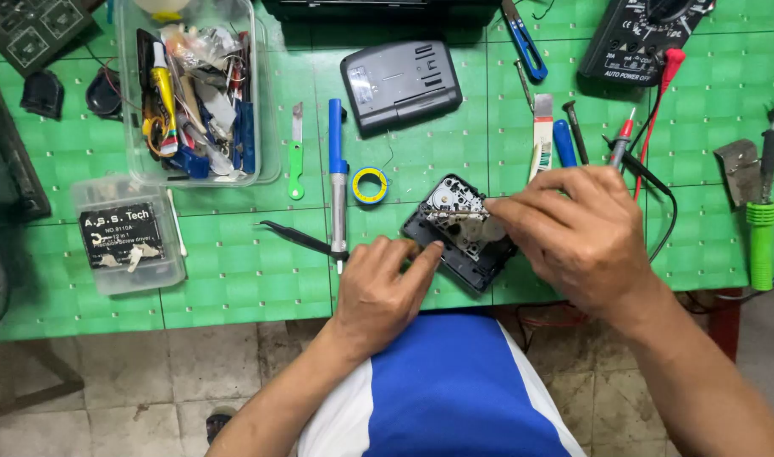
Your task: Repairing a circuit board by soldering components and cleaning it with a toothbrush
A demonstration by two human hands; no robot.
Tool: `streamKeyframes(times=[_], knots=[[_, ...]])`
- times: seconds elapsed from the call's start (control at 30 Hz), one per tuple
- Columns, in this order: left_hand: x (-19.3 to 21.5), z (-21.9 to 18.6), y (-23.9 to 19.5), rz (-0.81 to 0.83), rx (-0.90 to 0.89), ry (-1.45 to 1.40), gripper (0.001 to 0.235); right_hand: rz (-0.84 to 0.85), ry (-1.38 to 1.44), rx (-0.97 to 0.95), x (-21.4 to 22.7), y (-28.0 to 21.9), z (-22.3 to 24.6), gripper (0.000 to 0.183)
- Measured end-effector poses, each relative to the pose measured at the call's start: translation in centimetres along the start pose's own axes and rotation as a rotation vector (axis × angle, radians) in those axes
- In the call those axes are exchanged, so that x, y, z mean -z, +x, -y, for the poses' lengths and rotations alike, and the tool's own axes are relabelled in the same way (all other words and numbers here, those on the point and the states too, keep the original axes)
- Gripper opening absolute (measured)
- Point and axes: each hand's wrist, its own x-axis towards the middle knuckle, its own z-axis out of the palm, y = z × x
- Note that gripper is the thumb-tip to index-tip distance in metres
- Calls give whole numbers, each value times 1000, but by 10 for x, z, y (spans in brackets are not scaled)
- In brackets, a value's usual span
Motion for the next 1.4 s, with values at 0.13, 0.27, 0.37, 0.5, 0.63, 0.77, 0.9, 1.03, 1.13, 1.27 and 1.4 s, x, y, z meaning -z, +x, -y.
streamKeyframes(times=[0.13, 0.27, 0.37, 0.5, 0.63, 0.77, 0.9, 1.03, 1.13, 1.27, 1.4], knots=[[2, 1, 6, 7, -30, 0, 15, 37, 80, -14, 3, 19, -11, 7], [-1, 1, 8, 20, -53, 20, 9, 87, 122, 40, 0, 32, -24, 5], [-5, 2, 6, 16, -58, 7, 6, 145, 137, 58, -6, 37, -33, 5], [-9, 0, 5, 6, -74, 1, 7, 237, 204, 31, -9, 45, -39, 7], [-11, -4, 5, -20, -69, 12, 6, 267, 312, -40, -12, 51, -44, 8], [-10, -8, 5, -23, -57, -13, 5, 426, 408, -244, -12, 55, -51, 16], [-7, -14, 6, -21, -59, 11, 7, 625, 465, -471, -17, 52, -57, 23], [-8, -20, 3, 6, -63, 24, 7, 711, 581, -621, -23, 46, -59, 24], [-10, -21, 2, 10, -71, 14, 4, 808, 584, -721, -30, 43, -60, 25], [-2, -21, 8, 60, -45, -64, 10, 870, 622, -743, -38, 35, -61, 28], [13, -16, 25, 9, 129, -230, 23, 860, 684, -743, -41, 33, -61, 28]])
